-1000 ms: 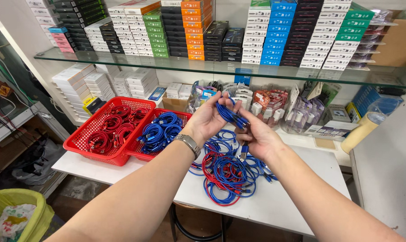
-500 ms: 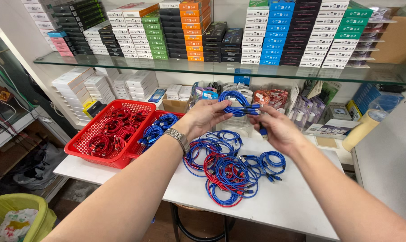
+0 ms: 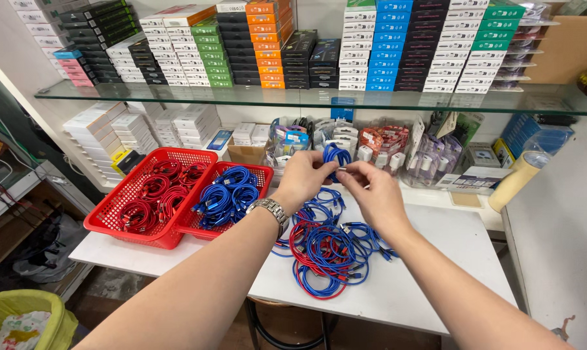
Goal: The person coils red and blue USB cables by hand and places them into red plastic baskets on a table. The person repeatedly picks up tangled cables, untangles them, coils them, and deposits them into the baskets.
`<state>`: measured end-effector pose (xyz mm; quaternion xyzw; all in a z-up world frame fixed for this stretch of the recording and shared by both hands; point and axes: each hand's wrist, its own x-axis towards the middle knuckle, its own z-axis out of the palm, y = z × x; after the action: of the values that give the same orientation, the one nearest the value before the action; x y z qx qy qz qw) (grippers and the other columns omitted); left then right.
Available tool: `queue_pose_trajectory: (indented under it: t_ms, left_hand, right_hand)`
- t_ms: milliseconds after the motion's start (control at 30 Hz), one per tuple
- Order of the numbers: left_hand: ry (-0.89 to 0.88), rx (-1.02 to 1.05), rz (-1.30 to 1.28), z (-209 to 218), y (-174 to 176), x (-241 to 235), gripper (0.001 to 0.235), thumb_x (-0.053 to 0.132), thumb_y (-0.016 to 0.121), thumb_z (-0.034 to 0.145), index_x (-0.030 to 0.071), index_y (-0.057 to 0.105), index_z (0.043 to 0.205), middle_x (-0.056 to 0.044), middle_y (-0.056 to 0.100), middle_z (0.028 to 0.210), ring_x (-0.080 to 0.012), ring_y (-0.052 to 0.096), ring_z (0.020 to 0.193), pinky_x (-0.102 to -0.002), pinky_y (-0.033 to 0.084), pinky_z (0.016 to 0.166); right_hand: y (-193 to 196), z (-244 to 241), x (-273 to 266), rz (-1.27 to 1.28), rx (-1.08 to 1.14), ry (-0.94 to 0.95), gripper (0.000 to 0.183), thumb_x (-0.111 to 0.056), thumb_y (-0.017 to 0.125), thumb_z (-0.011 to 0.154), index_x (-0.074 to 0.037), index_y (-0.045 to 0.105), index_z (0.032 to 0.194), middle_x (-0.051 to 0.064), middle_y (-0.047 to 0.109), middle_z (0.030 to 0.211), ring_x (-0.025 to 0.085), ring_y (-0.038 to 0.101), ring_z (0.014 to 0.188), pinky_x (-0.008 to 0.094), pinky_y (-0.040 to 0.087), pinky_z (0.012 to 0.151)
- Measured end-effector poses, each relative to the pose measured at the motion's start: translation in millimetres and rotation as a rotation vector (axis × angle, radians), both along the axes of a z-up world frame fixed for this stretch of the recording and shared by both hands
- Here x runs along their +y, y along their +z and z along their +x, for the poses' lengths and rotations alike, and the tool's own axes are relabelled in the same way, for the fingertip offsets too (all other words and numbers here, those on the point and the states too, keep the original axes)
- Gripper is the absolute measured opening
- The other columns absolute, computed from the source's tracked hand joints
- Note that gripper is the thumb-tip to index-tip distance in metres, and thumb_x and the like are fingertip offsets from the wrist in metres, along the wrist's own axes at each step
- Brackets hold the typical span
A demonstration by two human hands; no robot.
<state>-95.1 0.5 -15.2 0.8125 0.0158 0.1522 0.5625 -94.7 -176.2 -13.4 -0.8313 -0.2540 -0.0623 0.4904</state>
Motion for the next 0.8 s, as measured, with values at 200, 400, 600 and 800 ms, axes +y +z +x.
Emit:
queue_pose_trajectory:
  t_ms: [200, 400, 600, 800]
  left_hand:
    - [-0.132, 0.036, 0.192, -1.4, 12.6, 0.0, 0.02, 0.016, 0.07, 0.092, 0.005, 0.075, 0.108, -0.006, 0.077, 0.081, -0.0123, 0.075, 0.071, -0.027, 0.06, 0.064]
    - [-0.052, -0.073, 0.441, -7.4, 25.1, -8.8, 0.018, 0.017, 0.072, 0.091, 0.003, 0.076, 0.101, -0.012, 0.076, 0.079, -0.0171, 0.074, 0.065, -0.032, 0.058, 0.064]
    - [-0.074, 0.009, 0.312, -15.0, 15.3, -27.7, 0.022, 0.017, 0.069, 0.091, 0.007, 0.074, 0.11, -0.011, 0.076, 0.077, -0.016, 0.074, 0.065, -0.032, 0.059, 0.064]
    - [-0.173, 0.074, 0.252, -9.7, 12.8, -36.2, 0.031, 0.02, 0.068, 0.093, 0.014, 0.072, 0.122, -0.009, 0.076, 0.086, -0.0135, 0.071, 0.069, -0.029, 0.057, 0.064]
  right_hand:
    - [14.0, 36.6, -8.1, 0.264, 0.302, 0.149, 0.021, -0.009, 0.07, 0.093, 0.0, 0.062, 0.11, 0.009, 0.075, 0.094, 0.018, 0.073, 0.086, 0.027, 0.058, 0.072]
    - [13.7, 54.8, -17.1, 0.407, 0.563, 0.278, 0.03, -0.006, 0.071, 0.089, 0.001, 0.059, 0.115, 0.01, 0.073, 0.101, 0.018, 0.076, 0.09, 0.028, 0.062, 0.082]
    - [13.5, 62.0, -30.0, 0.197, 0.532, 0.206, 0.061, -0.005, 0.077, 0.083, -0.003, 0.044, 0.134, 0.017, 0.072, 0.097, 0.023, 0.074, 0.083, 0.032, 0.062, 0.077]
    - [2.6, 73.4, -40.6, 0.265, 0.62, 0.249, 0.051, -0.009, 0.074, 0.084, -0.003, 0.06, 0.133, 0.007, 0.075, 0.097, 0.016, 0.073, 0.081, 0.026, 0.062, 0.076]
